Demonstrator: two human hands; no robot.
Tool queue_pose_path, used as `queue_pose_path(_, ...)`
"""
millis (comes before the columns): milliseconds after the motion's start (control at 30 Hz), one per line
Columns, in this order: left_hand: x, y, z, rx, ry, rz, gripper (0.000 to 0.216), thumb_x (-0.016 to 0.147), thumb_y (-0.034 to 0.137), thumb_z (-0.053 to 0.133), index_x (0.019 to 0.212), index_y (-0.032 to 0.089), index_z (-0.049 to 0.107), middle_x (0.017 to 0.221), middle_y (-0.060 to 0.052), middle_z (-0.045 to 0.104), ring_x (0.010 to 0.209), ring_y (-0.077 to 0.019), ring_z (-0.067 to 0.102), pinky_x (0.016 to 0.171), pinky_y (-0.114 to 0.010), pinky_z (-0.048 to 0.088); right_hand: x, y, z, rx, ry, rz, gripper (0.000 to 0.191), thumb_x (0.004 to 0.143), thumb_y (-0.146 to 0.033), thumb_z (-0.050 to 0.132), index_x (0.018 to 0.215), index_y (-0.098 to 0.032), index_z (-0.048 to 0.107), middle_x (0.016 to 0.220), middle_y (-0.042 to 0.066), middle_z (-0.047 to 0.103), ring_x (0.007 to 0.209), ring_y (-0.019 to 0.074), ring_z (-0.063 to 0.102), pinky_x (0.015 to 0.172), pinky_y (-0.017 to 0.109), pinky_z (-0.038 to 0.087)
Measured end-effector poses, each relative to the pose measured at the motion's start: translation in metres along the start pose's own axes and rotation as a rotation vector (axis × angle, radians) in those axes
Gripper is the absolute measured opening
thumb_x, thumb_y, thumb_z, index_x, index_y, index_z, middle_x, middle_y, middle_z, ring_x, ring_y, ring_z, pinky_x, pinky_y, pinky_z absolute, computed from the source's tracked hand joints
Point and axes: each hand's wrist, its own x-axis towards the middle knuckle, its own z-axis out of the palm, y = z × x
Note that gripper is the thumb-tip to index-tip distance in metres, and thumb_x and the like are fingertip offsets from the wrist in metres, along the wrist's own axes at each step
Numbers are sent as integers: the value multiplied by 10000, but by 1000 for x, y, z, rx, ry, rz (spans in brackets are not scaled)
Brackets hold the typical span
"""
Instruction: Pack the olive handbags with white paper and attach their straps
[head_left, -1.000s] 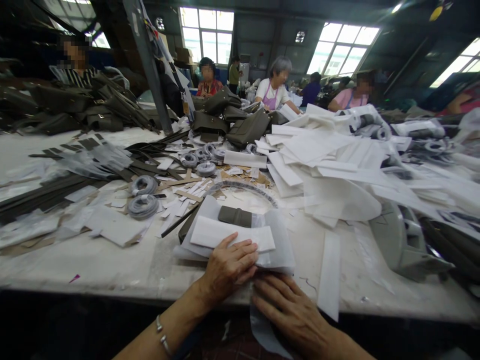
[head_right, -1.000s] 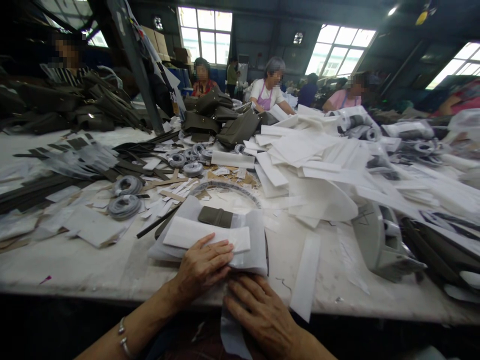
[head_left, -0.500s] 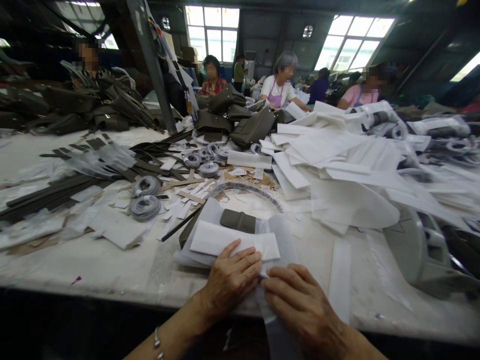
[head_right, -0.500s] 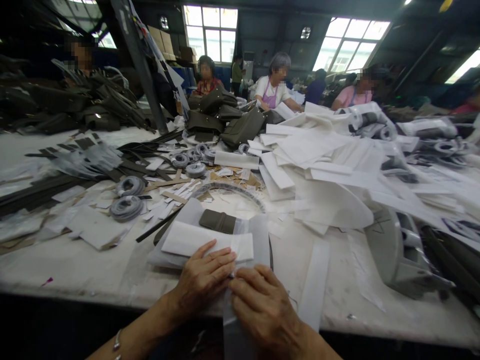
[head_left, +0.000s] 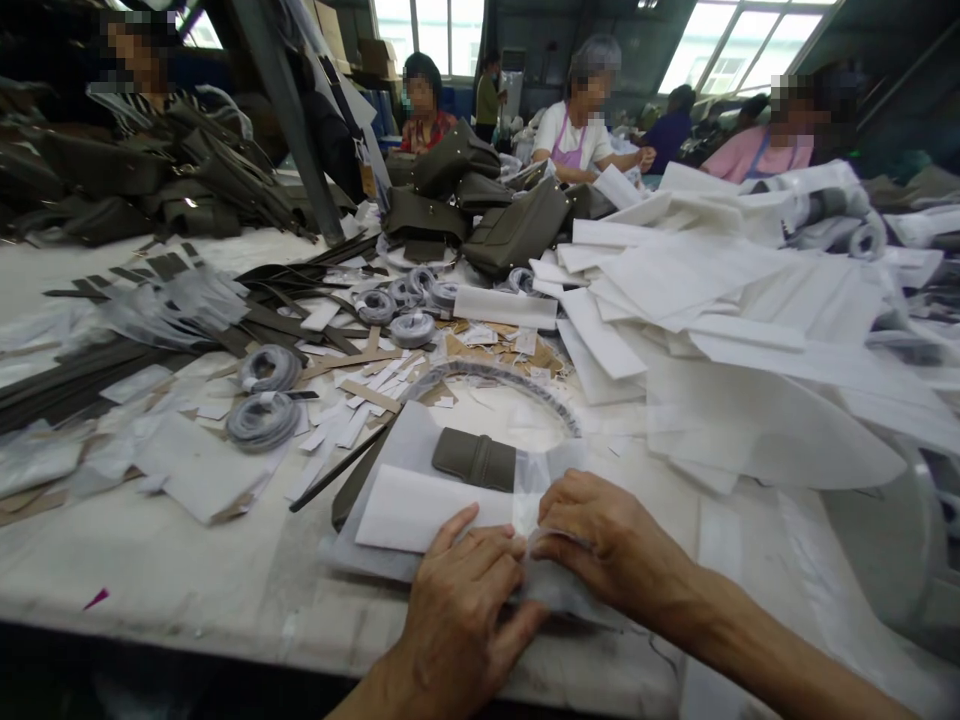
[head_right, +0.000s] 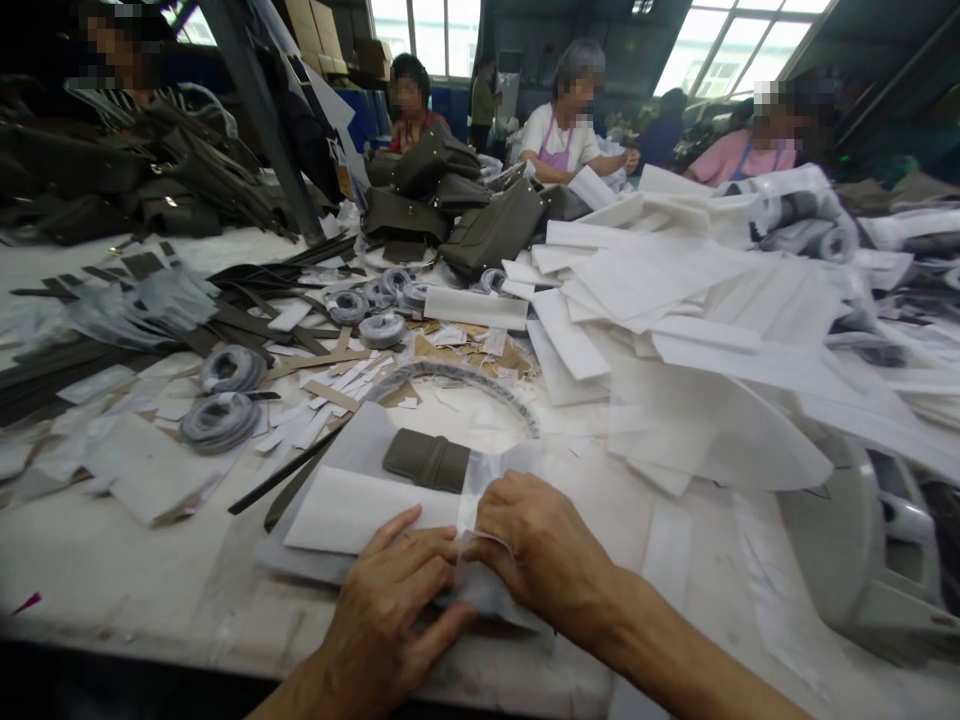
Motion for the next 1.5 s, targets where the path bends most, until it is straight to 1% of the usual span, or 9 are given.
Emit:
queue_pose_path(100, 3, 2, -2, 5, -13, -22, 106, 883, 256, 612, 802, 212, 559, 895, 9, 718, 999, -164, 675, 1123, -387, 339, 6, 12, 4, 13, -61, -17, 276, 1014, -256, 518, 801, -192, 681, 766, 30, 632, 751, 171, 551, 724, 312, 407)
queue_pose_path(300, 8, 3, -4, 84, -61, -9, 78, 890, 213, 550, 928, 181, 610, 985, -29, 722, 1003, -149, 671, 1135, -365, 327, 0, 35, 23, 32, -64, 271, 217, 920, -157, 628, 712, -177, 570, 777, 21, 581, 783, 174, 535, 696, 279, 402)
queue_pose_path(467, 8, -2, -5, 145, -56, 61, 218, 919, 223, 540, 1111, 165, 626, 987, -32, 717, 1036, -134, 658, 1173, -337, 284, 4, 37, 27, 53, -75, 364, 248, 866, -119, 664, 686, -183, 506, 784, -7, 552, 764, 150, 522, 682, 254, 377)
queue_pose_path(667, 9, -3, -14, 288, -155, 175, 238, 964, 245, 506, 1161, 212, 637, 1365, -49, 600, 1320, -187, 507, 1178, -391, 293, 18, 34, 25, 49, -82, 525, 229, 815, -127, 697, 645, -180, 554, 756, -32, 570, 690, 115, 516, 604, 229, 327)
queue_pose_path(767, 9, -4, -15, 322, -218, 241, 244, 989, 258, 474, 1178, 204, 620, 1342, 5, 624, 1317, -194, 514, 1182, -409, 297, 23, 36, 25, 22, -72, 560, 192, 812, -183, 728, 661, -190, 609, 769, -30, 600, 701, 120, 544, 620, 231, 346)
queue_pose_path(1000, 5, -4, -10, 330, -220, 217, 346, 1034, 387, 385, 1239, 180, 573, 1262, -18, 672, 1210, -196, 596, 1125, -438, 371, 21, 33, 12, -111, 192, 466, 77, 893, -280, 659, 874, -210, 688, 915, 23, 657, 745, 161, 606, 723, 279, 442)
queue_pose_path(1167, 4, -7, -6, 394, -121, 270, 406, 1039, 431, 359, 1274, 181, 576, 1212, -2, 690, 1155, -159, 614, 1196, -363, 226, -41, 9, -53, -74, 501, 512, 262, 922, -430, 586, 811, -222, 699, 786, 18, 664, 637, 157, 587, 623, 271, 453)
queue_pose_path(1367, 5, -32, 1, 536, -77, 525, 442, 983, 422, 485, 1325, 155, 569, 1236, -53, 681, 1130, -185, 621, 1246, -392, 57, -181, 9, -144, -334, 1026, 1044, 439, 772, -604, 622, 880, -190, 718, 607, 24, 628, 553, 199, 588, 528, 290, 451)
queue_pose_path(1500, 7, -47, 7, 532, -20, 622, 465, 956, 495, 505, 1275, 172, 605, 1184, -56, 707, 1073, -190, 647, 1248, -397, 74, -259, 23, -174, -365, 992, 1313, 407, 671, -561, 620, 804, -192, 725, 732, 77, 699, 755, 285, 652, 617, 332, 475)
